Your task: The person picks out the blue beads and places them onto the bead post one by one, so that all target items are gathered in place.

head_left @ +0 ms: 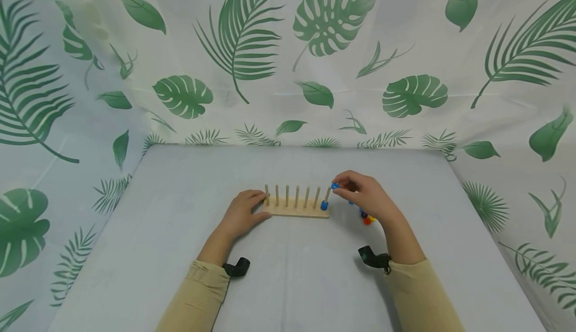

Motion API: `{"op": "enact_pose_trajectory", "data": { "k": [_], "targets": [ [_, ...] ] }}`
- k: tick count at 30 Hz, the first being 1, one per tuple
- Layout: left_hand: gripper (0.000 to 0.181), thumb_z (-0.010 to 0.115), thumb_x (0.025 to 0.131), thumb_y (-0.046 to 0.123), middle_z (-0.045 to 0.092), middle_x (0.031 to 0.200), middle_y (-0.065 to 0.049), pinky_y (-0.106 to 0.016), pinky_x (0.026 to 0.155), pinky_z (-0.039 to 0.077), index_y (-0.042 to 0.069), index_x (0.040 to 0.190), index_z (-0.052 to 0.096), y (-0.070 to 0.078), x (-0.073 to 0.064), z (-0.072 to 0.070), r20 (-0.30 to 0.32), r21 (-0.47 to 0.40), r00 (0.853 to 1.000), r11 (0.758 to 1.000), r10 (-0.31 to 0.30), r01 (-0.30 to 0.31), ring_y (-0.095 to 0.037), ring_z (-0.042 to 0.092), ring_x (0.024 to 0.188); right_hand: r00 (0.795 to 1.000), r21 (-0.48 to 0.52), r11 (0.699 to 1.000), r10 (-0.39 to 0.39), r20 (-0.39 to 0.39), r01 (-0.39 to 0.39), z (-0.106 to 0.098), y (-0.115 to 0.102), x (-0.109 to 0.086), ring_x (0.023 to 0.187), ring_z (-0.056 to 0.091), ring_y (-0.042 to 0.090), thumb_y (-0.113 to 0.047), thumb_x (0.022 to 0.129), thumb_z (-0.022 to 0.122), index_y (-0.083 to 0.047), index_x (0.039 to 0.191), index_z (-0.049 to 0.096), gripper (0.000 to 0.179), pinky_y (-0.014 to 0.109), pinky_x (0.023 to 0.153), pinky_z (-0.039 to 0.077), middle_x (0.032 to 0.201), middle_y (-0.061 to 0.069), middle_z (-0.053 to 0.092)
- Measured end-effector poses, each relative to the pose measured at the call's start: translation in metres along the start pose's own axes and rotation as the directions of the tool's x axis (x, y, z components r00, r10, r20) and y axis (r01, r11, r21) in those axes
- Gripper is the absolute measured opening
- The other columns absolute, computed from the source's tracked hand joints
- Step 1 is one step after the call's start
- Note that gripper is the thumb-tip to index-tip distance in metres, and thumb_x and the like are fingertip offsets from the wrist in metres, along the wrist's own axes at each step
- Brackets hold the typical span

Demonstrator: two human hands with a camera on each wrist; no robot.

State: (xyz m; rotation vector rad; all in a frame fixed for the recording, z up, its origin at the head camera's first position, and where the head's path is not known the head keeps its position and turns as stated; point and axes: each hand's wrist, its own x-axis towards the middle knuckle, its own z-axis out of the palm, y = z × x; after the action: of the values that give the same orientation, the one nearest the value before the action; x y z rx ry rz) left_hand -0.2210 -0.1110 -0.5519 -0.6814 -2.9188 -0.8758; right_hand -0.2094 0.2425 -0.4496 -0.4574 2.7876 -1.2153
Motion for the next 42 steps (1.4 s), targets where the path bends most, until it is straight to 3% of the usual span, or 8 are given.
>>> {"op": "enact_pose_trajectory", "data": {
  "k": [18, 31, 42],
  "targets": [
    [0.060, 0.074, 0.088, 0.043, 0.058, 0.139, -0.006, -0.050, 0.116, 0.036, 0.014, 0.139, 0.058, -0.001, 0.001, 0.001, -0.001, 0.002, 1.000, 1.000, -0.005, 0.005, -0.030, 0.046, 0.136, 1.000, -0.005, 1.000, -0.020, 0.003, 0.020, 0.016, 0.002, 0.004, 0.078, 0.054, 0.018, -0.028, 0.094, 0.070, -0.019, 0.113, 0.066, 0.021, 0.027, 0.064, 0.047, 0.086, -0.001, 0.061],
    [0.061, 0.072, 0.089, 0.045, 0.057, 0.140, -0.005, -0.049, 0.116, 0.036, 0.015, 0.139, 0.058, -0.002, 0.001, 0.001, 0.013, 0.015, 1.000, 1.000, -0.003, 0.003, -0.030, 0.046, 0.137, 0.999, 0.056, 0.998, 0.028, 0.045, -0.031, 0.036, 0.029, 0.006, 0.081, 0.058, 0.016, -0.028, 0.092, 0.071, -0.018, 0.113, 0.066, 0.024, 0.027, 0.070, 0.051, 0.090, -0.001, 0.064],
    [0.060, 0.072, 0.088, 0.044, 0.058, 0.139, -0.005, -0.049, 0.116, 0.037, 0.015, 0.139, 0.058, -0.002, 0.001, 0.001, 0.015, 0.011, 1.000, 1.000, -0.005, 0.005, -0.030, 0.047, 0.136, 0.997, 0.070, 0.996, 0.042, 0.063, -0.046, 0.045, 0.038, 0.004, 0.081, 0.056, 0.015, -0.024, 0.093, 0.070, -0.015, 0.109, 0.066, 0.019, 0.029, 0.071, 0.048, 0.089, 0.001, 0.063]
  ]
}}
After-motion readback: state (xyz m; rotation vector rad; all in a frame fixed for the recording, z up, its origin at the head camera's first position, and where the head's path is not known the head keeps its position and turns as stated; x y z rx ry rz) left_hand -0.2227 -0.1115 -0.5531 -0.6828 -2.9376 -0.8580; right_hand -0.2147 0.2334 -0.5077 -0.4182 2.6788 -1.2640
